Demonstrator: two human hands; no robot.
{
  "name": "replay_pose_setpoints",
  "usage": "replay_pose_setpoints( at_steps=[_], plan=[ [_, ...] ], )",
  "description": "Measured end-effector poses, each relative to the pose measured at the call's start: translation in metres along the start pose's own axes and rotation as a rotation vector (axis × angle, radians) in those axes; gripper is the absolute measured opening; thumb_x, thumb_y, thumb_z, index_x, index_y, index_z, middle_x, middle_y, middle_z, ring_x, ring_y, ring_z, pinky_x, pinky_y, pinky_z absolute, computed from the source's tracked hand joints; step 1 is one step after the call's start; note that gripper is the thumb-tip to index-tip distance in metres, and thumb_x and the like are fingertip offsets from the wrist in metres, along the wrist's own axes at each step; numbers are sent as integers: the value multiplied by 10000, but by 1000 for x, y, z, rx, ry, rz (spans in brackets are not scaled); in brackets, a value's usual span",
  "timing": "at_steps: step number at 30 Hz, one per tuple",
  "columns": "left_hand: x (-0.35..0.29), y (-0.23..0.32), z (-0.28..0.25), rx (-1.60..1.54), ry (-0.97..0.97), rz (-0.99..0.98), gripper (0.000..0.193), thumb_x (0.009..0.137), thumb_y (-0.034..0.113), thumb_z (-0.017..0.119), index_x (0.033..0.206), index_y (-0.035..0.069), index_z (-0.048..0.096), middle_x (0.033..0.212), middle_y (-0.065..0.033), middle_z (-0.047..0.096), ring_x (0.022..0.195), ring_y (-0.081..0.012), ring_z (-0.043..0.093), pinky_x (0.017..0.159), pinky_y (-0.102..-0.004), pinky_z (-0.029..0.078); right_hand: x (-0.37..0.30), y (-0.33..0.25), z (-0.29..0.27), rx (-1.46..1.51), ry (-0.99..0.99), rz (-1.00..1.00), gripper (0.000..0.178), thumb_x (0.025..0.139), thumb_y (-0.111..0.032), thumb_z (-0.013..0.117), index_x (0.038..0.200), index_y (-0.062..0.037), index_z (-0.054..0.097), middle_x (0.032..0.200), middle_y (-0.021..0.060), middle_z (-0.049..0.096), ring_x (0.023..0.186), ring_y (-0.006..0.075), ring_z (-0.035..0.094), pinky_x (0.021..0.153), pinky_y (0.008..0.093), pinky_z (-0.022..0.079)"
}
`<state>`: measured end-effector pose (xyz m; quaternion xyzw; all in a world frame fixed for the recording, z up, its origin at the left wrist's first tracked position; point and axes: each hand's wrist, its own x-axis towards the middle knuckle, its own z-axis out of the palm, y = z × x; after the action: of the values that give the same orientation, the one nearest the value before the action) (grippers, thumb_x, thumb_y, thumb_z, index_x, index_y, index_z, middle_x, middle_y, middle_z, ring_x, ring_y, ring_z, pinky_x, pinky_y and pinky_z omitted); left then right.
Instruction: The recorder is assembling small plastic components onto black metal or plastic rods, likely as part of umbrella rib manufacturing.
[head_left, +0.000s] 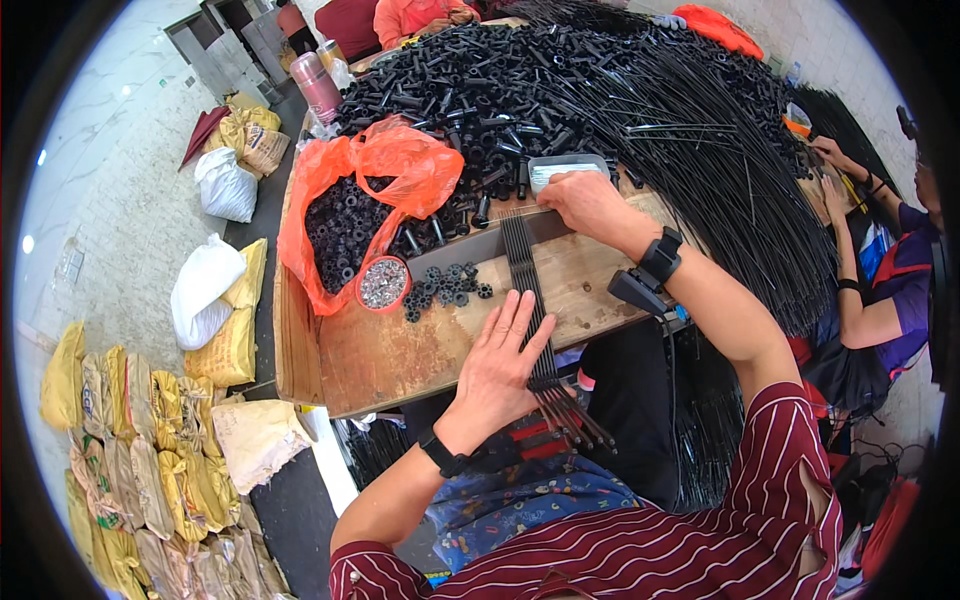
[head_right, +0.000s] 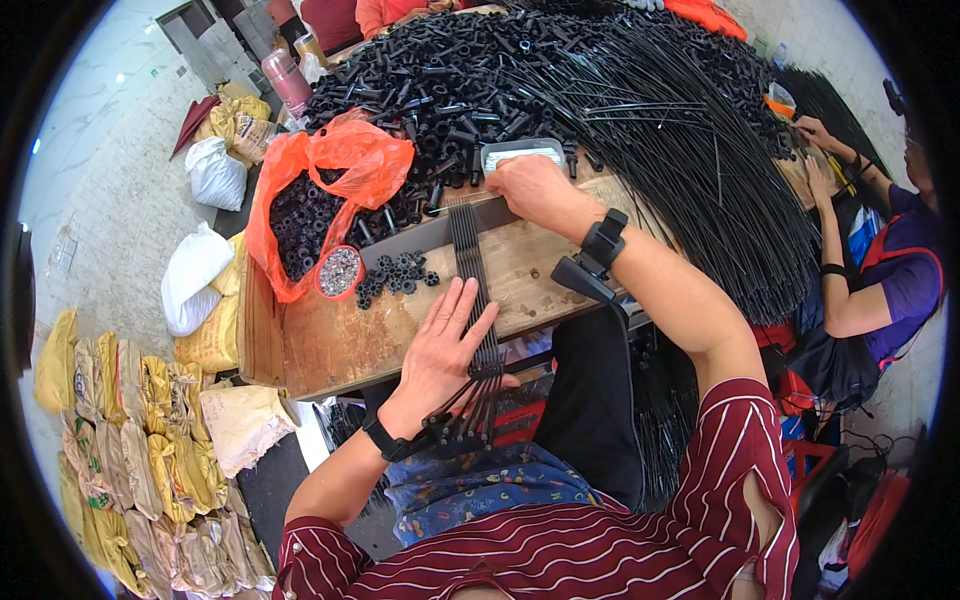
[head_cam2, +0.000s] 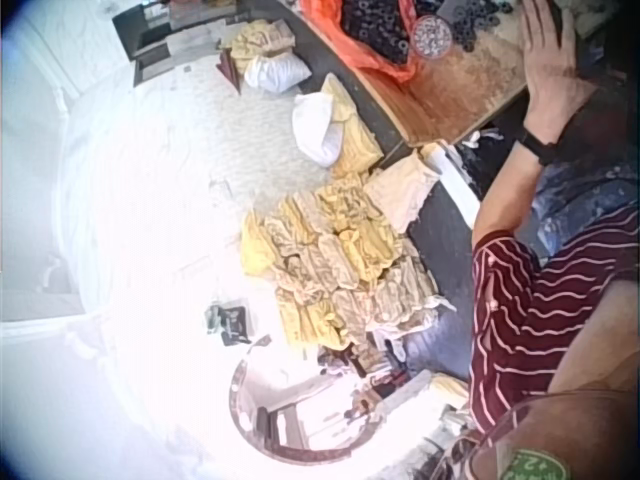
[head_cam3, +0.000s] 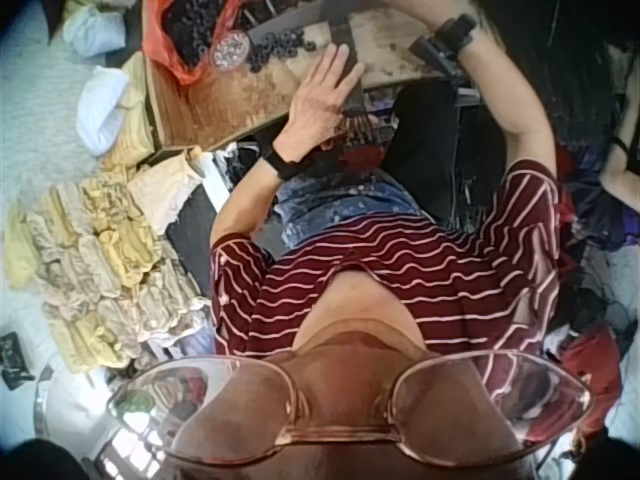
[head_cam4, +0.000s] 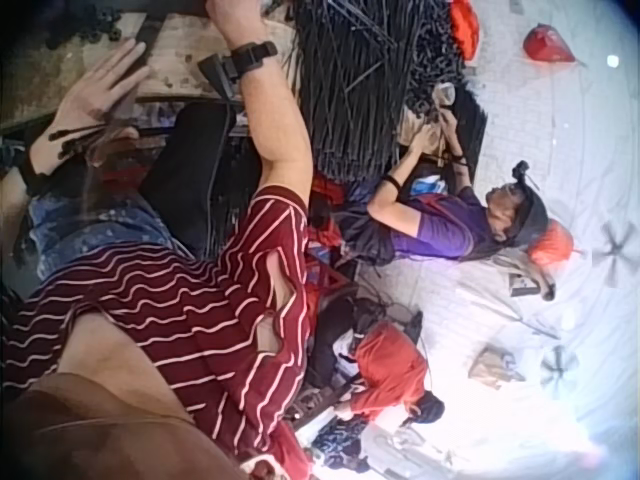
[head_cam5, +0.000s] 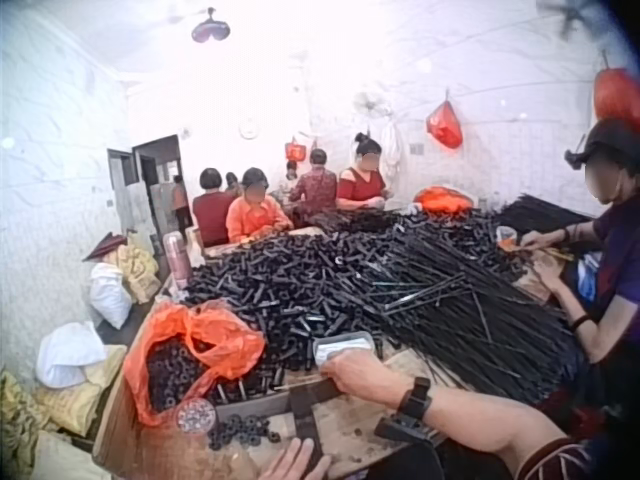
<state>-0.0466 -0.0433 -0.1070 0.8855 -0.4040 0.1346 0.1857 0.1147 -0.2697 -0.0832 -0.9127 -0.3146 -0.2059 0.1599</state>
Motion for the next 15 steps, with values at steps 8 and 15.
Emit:
replay_pose_setpoints(
  at_steps=[8, 15],
  plan=[
    [-1, -1, 1, 5, 9, 5, 859, 679, 576, 717, 1295, 12, 513, 1411, -281, 374, 1340, -412, 341, 1095, -472, 297, 5, -7, -4, -14, -30, -17, 103, 784, -54, 567, 816, -48, 665, 803, 124, 631, 766, 328, 630, 680, 418, 494],
    [-2, -2, 1, 20, 11, 24, 856, 682, 585, 710, 1288, 12, 518, 1412, -280, 373, 1340, -408, 343, 1093, -471, 299, 8, -13, -1, 30, 27, -28, 116, 784, -47, 571, 837, -52, 674, 812, 117, 635, 776, 325, 632, 685, 413, 497]
  ],
)
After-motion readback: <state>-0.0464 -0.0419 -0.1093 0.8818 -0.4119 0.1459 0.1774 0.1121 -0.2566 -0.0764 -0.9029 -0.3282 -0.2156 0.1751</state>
